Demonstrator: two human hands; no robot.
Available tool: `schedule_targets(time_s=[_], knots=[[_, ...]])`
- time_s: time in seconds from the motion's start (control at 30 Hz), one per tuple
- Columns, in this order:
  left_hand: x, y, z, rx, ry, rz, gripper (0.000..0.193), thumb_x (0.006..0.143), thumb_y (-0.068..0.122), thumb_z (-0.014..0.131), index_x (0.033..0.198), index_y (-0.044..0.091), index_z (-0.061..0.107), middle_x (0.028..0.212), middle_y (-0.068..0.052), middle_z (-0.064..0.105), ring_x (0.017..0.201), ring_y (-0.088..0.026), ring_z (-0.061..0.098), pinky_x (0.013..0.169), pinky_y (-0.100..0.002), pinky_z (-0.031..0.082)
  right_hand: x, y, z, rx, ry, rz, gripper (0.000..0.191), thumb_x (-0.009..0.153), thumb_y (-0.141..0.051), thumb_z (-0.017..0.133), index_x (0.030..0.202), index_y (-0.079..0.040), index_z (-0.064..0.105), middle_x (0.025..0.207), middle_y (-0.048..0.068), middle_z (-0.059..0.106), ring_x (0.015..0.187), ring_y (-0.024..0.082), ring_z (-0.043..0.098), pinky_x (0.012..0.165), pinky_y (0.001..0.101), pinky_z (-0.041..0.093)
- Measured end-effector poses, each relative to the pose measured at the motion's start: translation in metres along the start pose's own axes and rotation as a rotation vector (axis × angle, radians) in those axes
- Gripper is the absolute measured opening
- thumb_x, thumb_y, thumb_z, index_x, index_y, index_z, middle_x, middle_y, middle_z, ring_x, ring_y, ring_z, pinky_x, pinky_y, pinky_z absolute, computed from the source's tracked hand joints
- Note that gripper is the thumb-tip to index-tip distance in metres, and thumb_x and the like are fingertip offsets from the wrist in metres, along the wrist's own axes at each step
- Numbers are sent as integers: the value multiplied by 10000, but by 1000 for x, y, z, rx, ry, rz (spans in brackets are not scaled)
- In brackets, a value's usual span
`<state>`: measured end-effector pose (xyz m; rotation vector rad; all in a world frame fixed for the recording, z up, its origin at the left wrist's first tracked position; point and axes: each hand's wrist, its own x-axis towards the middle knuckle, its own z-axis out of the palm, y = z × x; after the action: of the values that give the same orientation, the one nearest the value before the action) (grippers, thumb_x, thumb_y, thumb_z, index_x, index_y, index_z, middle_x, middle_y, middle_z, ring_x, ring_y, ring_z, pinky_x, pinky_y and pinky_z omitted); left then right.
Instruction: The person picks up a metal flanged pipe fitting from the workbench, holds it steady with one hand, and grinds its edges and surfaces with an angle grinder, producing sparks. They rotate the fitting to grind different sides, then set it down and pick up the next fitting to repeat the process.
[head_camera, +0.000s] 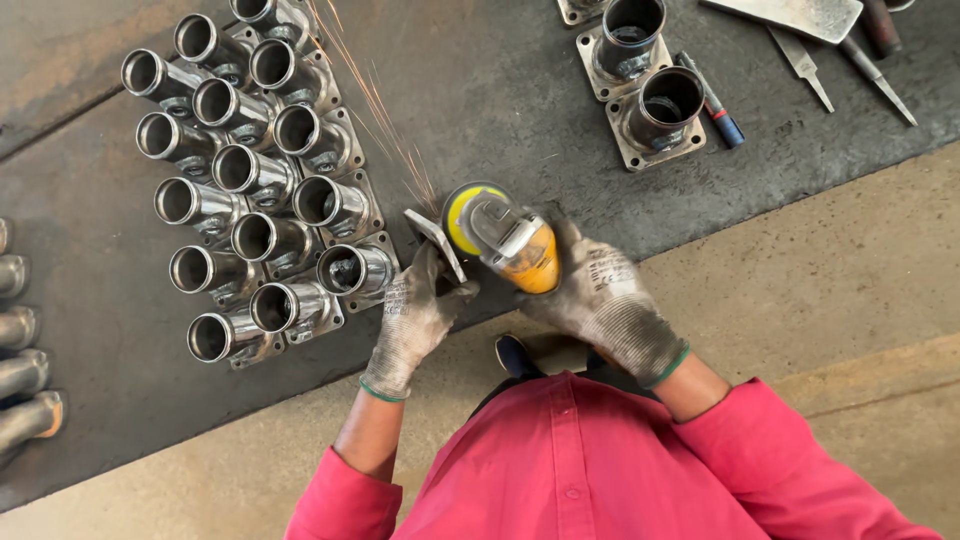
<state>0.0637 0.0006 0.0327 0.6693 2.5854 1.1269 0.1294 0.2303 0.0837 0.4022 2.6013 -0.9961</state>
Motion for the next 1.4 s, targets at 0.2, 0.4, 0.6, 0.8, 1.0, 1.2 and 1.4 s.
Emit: schedule_targets(time_s=[0.2,0.4,0.6,0.8,1.0,1.2,1.4], knots=[[0,-2,-4,3,-62,-153,720,770,216,862,1364,9,511,1170,-220,723,1117,-350,711,890,-424,565,1,12,-8,-45,87,-5,853,711,-438,852,1357,-29,474,1119,219,713,1033,380,708,887,451,574],[6,-9,-4,38,-63,-47,858,746,193,875,1463,11,439,1262,-242,683,1177,-377,660,943,-437,543,-2,2,7,17,9,28,951,636,-373,901,1372,-24,411,1070,223,706,991,395,702,860,459,577],[8,-16,-6,88,-67,-78,915,727,224,902,1468,9,409,1268,-232,667,1211,-362,651,963,-427,543,-7,12,-2,0,140,-10,775,711,-375,875,1278,-17,486,1043,244,714,984,412,707,833,488,581],[8,-13,-6,-16,-69,-28,871,734,182,865,1473,19,435,1290,-213,687,1205,-352,668,956,-423,548,-7,6,13,35,27,-24,886,667,-354,875,1354,-31,418,1029,234,708,946,406,711,825,472,588],[8,-20,-7,51,-46,-32,898,730,227,902,1455,-2,424,1256,-236,683,1186,-368,667,944,-427,543,-8,13,3,-21,177,-13,783,706,-390,877,1283,-41,479,1058,228,706,967,412,708,821,491,581],[10,-26,-7,51,-90,-62,886,717,235,898,1449,17,447,1246,-212,707,1164,-350,686,942,-410,552,-10,-1,16,-44,44,60,881,674,-407,880,1351,-70,430,1052,199,702,938,387,717,810,465,598],[12,-27,-6,-106,-48,41,847,752,192,892,1448,-5,451,1310,-227,673,1213,-369,663,975,-432,533,-18,26,14,-87,375,-244,871,744,-372,878,1386,16,434,1050,225,703,904,399,714,780,472,596]])
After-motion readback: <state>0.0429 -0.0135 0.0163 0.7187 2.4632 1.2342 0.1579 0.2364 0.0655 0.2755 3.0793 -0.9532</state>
